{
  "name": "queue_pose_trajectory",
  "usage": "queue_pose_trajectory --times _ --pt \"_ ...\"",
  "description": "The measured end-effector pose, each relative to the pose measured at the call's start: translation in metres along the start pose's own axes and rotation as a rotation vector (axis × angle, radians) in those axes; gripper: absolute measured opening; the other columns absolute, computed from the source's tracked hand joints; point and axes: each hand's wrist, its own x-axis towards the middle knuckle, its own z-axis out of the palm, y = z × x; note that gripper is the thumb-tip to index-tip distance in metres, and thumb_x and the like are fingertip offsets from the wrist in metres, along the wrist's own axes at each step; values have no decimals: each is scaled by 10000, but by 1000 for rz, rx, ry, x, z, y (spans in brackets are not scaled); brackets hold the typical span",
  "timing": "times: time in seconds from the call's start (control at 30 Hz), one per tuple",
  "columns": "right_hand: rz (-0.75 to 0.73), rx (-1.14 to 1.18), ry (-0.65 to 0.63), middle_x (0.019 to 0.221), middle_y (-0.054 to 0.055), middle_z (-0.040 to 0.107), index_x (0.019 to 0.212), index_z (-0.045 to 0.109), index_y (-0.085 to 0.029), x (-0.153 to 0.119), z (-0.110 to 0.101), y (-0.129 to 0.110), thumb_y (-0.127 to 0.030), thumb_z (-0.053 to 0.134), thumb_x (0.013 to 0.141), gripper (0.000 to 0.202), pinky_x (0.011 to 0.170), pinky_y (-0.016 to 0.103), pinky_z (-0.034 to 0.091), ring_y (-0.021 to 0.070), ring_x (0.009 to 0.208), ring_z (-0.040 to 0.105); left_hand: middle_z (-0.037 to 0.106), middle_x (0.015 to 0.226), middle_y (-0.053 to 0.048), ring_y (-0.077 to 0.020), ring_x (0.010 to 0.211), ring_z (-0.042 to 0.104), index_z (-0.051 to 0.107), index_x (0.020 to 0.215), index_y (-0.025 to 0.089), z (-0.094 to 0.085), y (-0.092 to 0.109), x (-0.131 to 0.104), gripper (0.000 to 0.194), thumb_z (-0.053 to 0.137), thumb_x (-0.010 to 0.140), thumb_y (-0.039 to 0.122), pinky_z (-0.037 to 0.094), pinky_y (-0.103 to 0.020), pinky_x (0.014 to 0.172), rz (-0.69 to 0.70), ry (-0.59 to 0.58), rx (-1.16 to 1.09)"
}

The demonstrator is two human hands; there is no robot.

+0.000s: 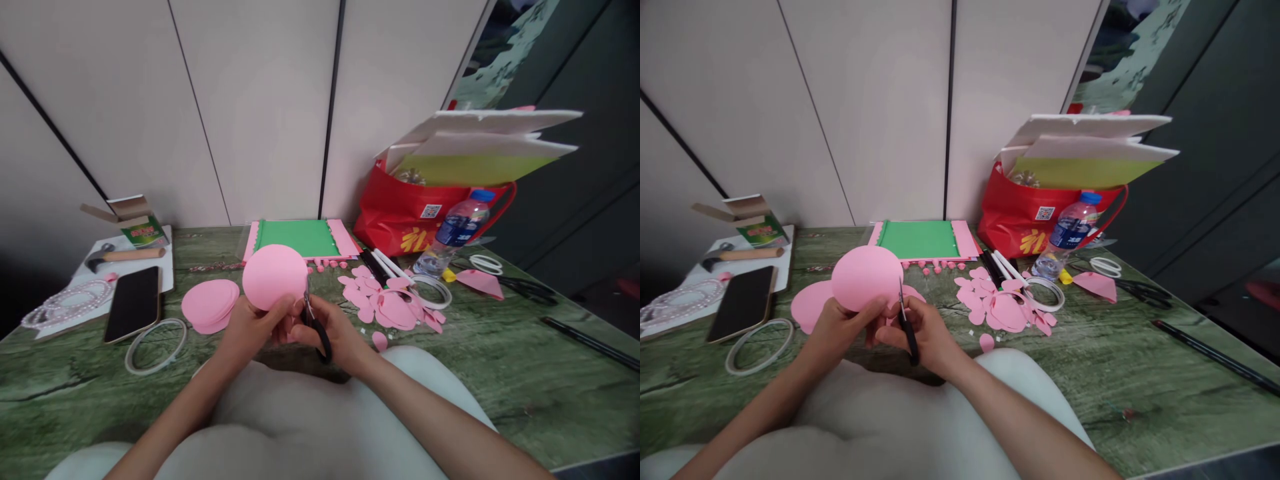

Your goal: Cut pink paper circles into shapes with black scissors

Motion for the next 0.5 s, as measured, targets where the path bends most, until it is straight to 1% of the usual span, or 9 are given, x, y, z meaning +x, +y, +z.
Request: queue_pose_trajectory --times 0.1,0.23,0.4,0.5 --pt "-1 31 -8 689 -14 540 758 463 -213 0 0 0 -420 726 602 369 625 275 408 139 637 500 535 369 6 -110 349 487 596 487 156 0 -1 1 319 578 715 379 391 -202 373 3 -16 1" --pt "-7 41 3 686 -15 543 746 462 -216 0 1 -1 -414 712 624 342 620 270 412 142 647 519 536 371 9 -111 343 487 602 507 157 0 -1 1 297 583 711 372 391 -202 362 -2 -4 -2" --pt "-8 49 14 677 -20 542 724 458 -218 1 4 -3 -457 720 589 379 606 272 411 140 620 519 546 382 10 -117 339 492 602 527 159 1 -1 0 275 597 689 380 399 -206 352 -19 5 -34" --pt "-4 56 17 651 -24 533 702 453 -225 2 6 -4 -482 708 589 379 603 279 410 144 609 514 548 378 11 -118 337 495 608 537 159 1 -2 0 266 599 685 380 402 -204 348 -20 9 -43"
